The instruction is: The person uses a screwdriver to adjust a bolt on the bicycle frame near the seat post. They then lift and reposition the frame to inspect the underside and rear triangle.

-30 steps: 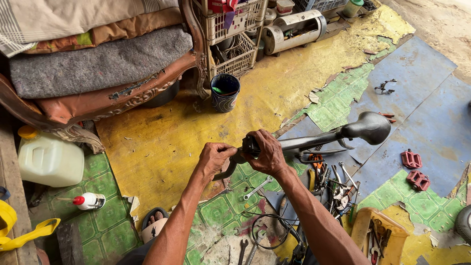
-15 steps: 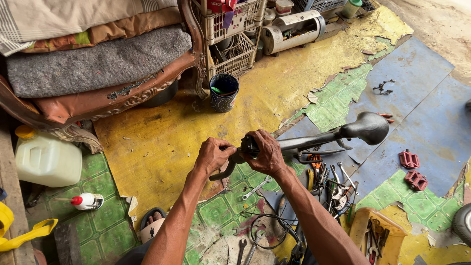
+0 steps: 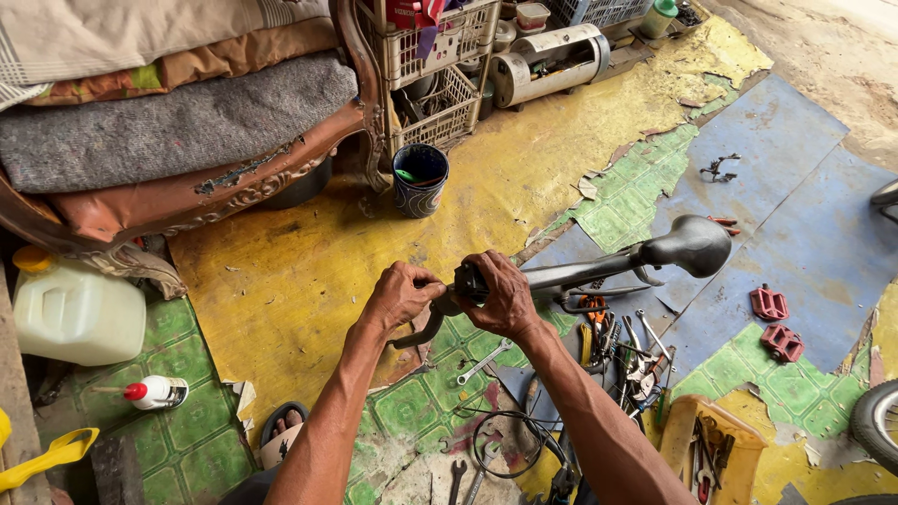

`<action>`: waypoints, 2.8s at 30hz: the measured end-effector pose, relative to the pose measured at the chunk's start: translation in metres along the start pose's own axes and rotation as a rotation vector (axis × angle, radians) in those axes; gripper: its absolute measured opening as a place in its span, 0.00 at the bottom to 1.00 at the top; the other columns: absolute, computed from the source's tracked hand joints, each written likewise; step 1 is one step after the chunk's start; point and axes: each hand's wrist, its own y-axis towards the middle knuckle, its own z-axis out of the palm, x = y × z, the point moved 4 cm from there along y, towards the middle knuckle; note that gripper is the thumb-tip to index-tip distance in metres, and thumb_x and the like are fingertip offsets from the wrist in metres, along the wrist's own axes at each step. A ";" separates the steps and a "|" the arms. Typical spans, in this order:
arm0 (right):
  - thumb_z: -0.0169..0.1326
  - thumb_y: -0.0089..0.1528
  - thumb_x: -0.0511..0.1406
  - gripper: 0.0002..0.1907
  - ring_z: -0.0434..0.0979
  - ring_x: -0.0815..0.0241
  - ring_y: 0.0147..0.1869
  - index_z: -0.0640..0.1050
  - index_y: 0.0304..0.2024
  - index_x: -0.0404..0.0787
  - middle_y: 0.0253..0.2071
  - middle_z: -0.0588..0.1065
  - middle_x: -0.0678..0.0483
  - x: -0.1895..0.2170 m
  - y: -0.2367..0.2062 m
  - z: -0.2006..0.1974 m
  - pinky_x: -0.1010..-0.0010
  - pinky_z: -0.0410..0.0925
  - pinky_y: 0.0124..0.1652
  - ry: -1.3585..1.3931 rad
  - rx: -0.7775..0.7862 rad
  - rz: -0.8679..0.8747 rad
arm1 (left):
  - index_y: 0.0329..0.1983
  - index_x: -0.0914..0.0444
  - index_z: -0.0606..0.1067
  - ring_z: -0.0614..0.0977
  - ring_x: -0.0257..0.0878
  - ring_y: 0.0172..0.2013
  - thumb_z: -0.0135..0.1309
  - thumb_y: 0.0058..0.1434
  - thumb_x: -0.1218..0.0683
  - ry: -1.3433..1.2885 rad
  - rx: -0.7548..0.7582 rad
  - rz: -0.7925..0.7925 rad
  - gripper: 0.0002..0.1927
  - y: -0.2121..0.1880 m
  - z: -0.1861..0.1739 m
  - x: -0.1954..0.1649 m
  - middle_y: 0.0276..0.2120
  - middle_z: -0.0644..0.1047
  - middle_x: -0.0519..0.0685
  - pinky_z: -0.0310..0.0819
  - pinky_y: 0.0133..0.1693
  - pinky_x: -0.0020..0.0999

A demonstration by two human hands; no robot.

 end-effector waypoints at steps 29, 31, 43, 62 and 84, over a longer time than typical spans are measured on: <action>0.70 0.49 0.41 0.30 0.76 0.44 0.44 0.73 0.50 0.41 0.40 0.74 0.49 -0.002 -0.001 0.000 0.56 0.69 0.44 0.015 0.022 -0.004 | 0.47 0.61 0.62 0.74 0.32 0.24 0.43 0.73 0.54 -1.171 -0.249 -0.029 0.06 0.004 0.029 0.027 0.43 0.84 0.57 0.71 0.27 0.28; 0.70 0.48 0.41 0.30 0.76 0.44 0.44 0.73 0.50 0.41 0.40 0.74 0.49 -0.001 -0.001 -0.001 0.56 0.69 0.44 0.017 0.016 -0.007 | 0.47 0.60 0.62 0.74 0.33 0.24 0.42 0.73 0.55 -1.185 -0.257 -0.039 0.05 0.007 0.033 0.030 0.43 0.84 0.58 0.71 0.26 0.29; 0.70 0.48 0.40 0.30 0.76 0.44 0.44 0.73 0.49 0.42 0.40 0.74 0.49 0.001 -0.001 -0.001 0.57 0.69 0.44 0.016 0.007 0.006 | 0.48 0.60 0.63 0.74 0.32 0.24 0.43 0.73 0.54 -1.088 -0.254 -0.105 0.06 0.011 0.029 0.035 0.42 0.84 0.57 0.68 0.26 0.29; 0.70 0.48 0.40 0.30 0.76 0.45 0.44 0.73 0.50 0.42 0.40 0.73 0.49 0.001 -0.001 -0.002 0.57 0.70 0.44 0.011 0.012 0.003 | 0.46 0.64 0.65 0.70 0.29 0.24 0.43 0.72 0.53 -0.666 -0.293 0.055 0.08 0.013 0.021 0.002 0.38 0.85 0.51 0.69 0.27 0.27; 0.71 0.49 0.41 0.29 0.76 0.45 0.43 0.74 0.49 0.42 0.39 0.74 0.49 0.001 0.000 -0.001 0.57 0.69 0.43 0.015 0.015 -0.001 | 0.48 0.62 0.68 0.76 0.28 0.32 0.43 0.74 0.52 -0.629 -0.235 0.216 0.09 0.005 0.022 -0.013 0.41 0.83 0.48 0.68 0.27 0.24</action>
